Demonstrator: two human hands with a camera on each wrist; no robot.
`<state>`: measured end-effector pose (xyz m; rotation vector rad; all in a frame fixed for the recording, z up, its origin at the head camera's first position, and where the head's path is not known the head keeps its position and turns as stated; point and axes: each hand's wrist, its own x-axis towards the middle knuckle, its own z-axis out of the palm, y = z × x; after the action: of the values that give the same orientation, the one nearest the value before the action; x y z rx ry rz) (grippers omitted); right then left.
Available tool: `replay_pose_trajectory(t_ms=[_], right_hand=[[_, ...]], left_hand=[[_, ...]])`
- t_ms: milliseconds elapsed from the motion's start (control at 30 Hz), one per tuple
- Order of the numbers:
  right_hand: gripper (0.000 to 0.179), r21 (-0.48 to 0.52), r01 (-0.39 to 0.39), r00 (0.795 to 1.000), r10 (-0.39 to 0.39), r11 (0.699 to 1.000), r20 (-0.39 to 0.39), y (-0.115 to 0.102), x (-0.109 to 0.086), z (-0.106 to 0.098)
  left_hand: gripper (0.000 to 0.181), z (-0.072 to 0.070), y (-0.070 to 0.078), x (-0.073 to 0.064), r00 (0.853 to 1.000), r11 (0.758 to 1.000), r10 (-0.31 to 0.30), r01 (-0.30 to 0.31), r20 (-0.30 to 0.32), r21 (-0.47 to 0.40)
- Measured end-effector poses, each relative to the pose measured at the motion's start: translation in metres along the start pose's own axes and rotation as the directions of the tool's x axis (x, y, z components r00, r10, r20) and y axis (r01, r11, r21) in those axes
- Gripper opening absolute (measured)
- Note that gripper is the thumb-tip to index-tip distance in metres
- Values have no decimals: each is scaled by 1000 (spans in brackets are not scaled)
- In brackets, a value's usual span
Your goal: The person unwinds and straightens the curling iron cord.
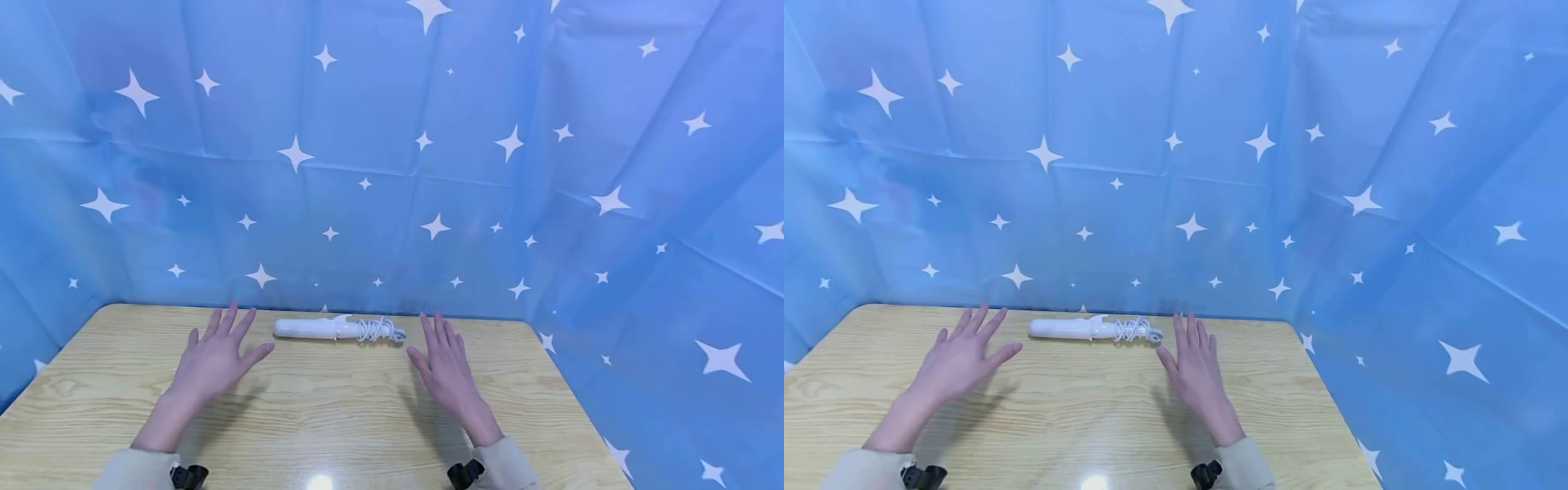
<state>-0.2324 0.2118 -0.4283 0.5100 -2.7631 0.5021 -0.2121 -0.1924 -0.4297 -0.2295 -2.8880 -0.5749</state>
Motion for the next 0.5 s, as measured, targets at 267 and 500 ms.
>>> replay_pose_trajectory(t_ms=[267, 500], right_hand=[[70, 37, 4, 1000, -4, 999, 2, 9, 6, 16], [75, 186, -20, 999, 15, 982, 30, 26, 13, 24]], left_hand=[[88, 9, -9, 10, 999, 994, 3, 2, 41, -111], [84, 22, -31, 21, 998, 943, 18, 4, 64, -334]])
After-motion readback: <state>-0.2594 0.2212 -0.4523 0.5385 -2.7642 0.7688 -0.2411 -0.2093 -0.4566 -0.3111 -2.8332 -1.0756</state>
